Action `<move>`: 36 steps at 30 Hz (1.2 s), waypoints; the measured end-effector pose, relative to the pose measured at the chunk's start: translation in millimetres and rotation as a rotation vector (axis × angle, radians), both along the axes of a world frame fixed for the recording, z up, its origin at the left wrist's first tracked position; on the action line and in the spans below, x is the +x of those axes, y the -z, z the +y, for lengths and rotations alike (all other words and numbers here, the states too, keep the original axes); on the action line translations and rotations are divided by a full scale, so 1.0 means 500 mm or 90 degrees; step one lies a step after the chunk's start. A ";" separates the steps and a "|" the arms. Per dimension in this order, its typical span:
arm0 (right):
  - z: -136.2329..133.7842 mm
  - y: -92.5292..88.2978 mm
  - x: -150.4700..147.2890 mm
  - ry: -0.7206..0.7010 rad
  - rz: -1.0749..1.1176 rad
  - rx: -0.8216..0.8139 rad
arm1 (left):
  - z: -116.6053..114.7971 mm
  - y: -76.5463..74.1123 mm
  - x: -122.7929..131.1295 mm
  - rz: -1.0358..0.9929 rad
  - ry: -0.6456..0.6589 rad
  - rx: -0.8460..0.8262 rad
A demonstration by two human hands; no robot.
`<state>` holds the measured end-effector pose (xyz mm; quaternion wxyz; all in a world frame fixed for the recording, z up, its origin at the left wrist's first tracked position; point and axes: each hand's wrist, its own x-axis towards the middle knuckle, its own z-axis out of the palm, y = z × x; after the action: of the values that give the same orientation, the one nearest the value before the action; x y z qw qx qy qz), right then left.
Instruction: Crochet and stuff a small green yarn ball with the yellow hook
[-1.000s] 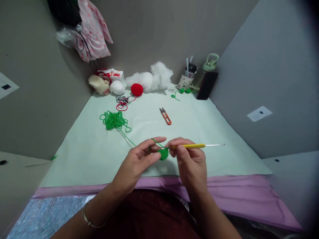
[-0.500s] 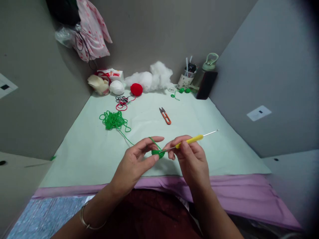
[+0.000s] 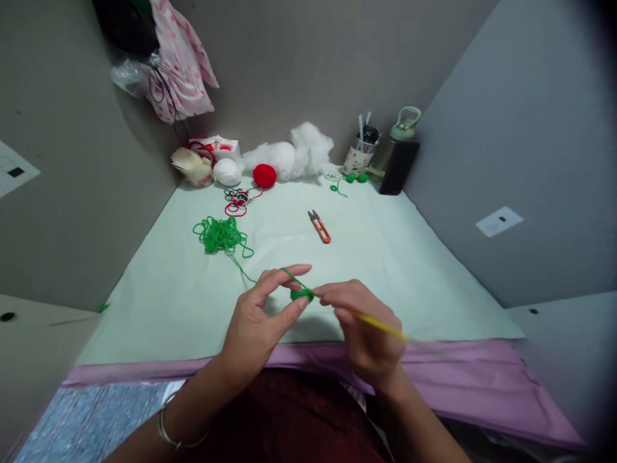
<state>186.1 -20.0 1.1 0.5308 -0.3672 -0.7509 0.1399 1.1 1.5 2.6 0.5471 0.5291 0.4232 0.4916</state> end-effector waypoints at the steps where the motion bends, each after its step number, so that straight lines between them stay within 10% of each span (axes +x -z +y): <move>1: -0.001 0.003 -0.003 0.034 -0.061 0.043 | -0.001 0.000 0.003 -0.040 -0.007 -0.026; 4: -0.004 0.014 -0.013 0.111 -0.152 0.128 | -0.002 -0.002 0.011 -0.236 0.058 -0.179; 8: 0.003 0.019 -0.016 0.068 0.080 0.039 | 0.005 -0.008 0.011 -0.409 0.173 -0.350; 13: 0.022 0.006 -0.019 -0.038 0.379 -0.161 | 0.007 -0.020 0.009 -0.377 0.134 -0.264; 24: -0.003 0.027 -0.028 0.127 -0.024 0.090 | 0.006 -0.007 0.017 -0.302 0.100 -0.259; 30: 0.018 0.008 -0.014 0.032 0.344 -0.135 | 0.016 -0.012 0.000 -0.385 0.122 -0.339; 36: 0.023 0.013 -0.024 -0.005 0.328 -0.228 | 0.002 -0.014 0.008 -0.253 0.132 -0.197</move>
<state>174.3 -8.6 -5.3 0.6297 -0.4045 -0.5567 0.3605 5.3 2.4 9.3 0.7408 0.3730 0.3213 0.4570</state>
